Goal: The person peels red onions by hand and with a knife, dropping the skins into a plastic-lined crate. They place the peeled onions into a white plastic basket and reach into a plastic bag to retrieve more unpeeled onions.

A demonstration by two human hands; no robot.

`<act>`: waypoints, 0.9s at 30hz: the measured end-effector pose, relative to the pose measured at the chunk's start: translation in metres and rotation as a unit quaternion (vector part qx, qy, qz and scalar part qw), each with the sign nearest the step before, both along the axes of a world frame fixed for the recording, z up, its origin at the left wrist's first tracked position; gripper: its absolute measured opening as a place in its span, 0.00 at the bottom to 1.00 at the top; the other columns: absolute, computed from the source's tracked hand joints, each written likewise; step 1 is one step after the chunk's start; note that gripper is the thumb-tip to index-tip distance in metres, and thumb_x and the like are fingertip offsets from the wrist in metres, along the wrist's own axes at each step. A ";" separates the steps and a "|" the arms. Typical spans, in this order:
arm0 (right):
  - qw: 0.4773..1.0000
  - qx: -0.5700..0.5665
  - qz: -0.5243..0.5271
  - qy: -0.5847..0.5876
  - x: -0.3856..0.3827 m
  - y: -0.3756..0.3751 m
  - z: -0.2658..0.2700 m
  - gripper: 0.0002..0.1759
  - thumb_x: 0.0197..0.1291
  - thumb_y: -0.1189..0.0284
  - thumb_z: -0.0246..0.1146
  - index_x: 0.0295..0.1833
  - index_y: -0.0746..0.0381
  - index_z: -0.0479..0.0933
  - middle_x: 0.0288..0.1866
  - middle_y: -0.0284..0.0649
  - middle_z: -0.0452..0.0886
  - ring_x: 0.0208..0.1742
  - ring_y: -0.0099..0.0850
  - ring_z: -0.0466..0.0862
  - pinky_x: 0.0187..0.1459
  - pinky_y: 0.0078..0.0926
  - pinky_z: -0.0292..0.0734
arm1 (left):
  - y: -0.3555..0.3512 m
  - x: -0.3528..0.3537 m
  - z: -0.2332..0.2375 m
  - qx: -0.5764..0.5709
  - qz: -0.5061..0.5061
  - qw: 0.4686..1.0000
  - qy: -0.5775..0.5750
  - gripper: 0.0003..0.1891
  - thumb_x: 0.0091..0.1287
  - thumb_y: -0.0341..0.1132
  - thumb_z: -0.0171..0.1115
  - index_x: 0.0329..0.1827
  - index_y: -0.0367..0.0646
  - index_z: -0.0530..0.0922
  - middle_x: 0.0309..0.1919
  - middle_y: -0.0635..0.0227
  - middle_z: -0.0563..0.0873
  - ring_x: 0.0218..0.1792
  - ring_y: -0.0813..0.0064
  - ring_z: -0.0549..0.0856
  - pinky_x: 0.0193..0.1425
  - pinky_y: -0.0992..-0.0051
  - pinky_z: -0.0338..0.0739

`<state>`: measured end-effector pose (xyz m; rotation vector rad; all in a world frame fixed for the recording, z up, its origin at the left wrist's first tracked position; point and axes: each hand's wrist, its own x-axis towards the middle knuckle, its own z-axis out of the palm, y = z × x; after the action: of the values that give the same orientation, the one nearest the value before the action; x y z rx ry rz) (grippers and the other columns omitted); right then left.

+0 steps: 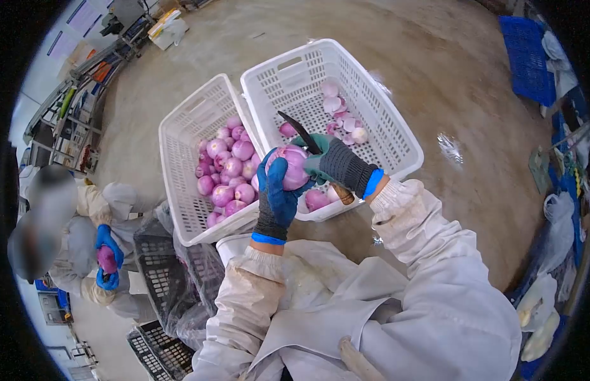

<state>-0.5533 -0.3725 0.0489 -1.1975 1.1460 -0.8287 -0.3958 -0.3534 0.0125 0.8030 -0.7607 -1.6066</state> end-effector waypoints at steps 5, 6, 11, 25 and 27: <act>1.000 0.000 -0.004 -0.023 0.007 -0.004 -0.009 0.29 0.48 0.78 0.59 0.61 0.59 0.75 0.27 0.32 0.78 0.22 0.20 0.75 0.24 0.20 0.73 | -0.004 0.007 -0.010 0.018 0.002 1.000 0.014 0.28 0.64 0.47 0.60 0.63 0.43 0.67 0.53 0.60 0.77 0.54 0.61 0.80 0.52 0.56 0.82; 1.000 -0.006 -0.006 -0.025 0.010 -0.006 -0.010 0.28 0.48 0.79 0.58 0.60 0.59 0.76 0.28 0.34 0.79 0.22 0.21 0.77 0.23 0.20 0.74 | -0.007 0.009 -0.014 0.021 -0.009 0.999 0.038 0.27 0.64 0.47 0.60 0.63 0.43 0.68 0.52 0.60 0.77 0.54 0.61 0.80 0.53 0.57 0.81; 0.993 0.022 0.002 -0.112 0.009 -0.014 -0.034 0.28 0.49 0.77 0.60 0.60 0.59 0.76 0.31 0.34 0.80 0.25 0.20 0.78 0.26 0.18 0.75 | -0.018 0.011 -0.023 0.050 0.003 0.991 0.126 0.25 0.66 0.48 0.58 0.61 0.44 0.70 0.53 0.61 0.79 0.54 0.63 0.80 0.55 0.58 0.80; 0.997 -0.072 -0.007 0.001 0.039 -0.025 -0.043 0.29 0.48 0.75 0.64 0.60 0.60 0.74 0.32 0.35 0.81 0.24 0.21 0.78 0.25 0.20 0.76 | -0.021 0.016 -0.037 0.066 0.055 0.978 0.190 0.26 0.66 0.52 0.57 0.61 0.45 0.72 0.53 0.63 0.81 0.52 0.65 0.82 0.49 0.65 0.81; 0.995 -0.096 -0.025 0.011 0.037 -0.025 -0.050 0.29 0.47 0.76 0.63 0.60 0.59 0.75 0.31 0.35 0.80 0.23 0.20 0.77 0.24 0.20 0.75 | -0.020 0.019 -0.034 0.069 0.022 0.971 0.228 0.26 0.67 0.52 0.57 0.62 0.45 0.71 0.54 0.62 0.80 0.53 0.63 0.81 0.51 0.63 0.81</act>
<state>-0.5163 -0.3977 -0.0013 -1.3424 1.1366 -0.9824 -0.3773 -0.3738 -0.0215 0.5096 -0.3022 -1.7311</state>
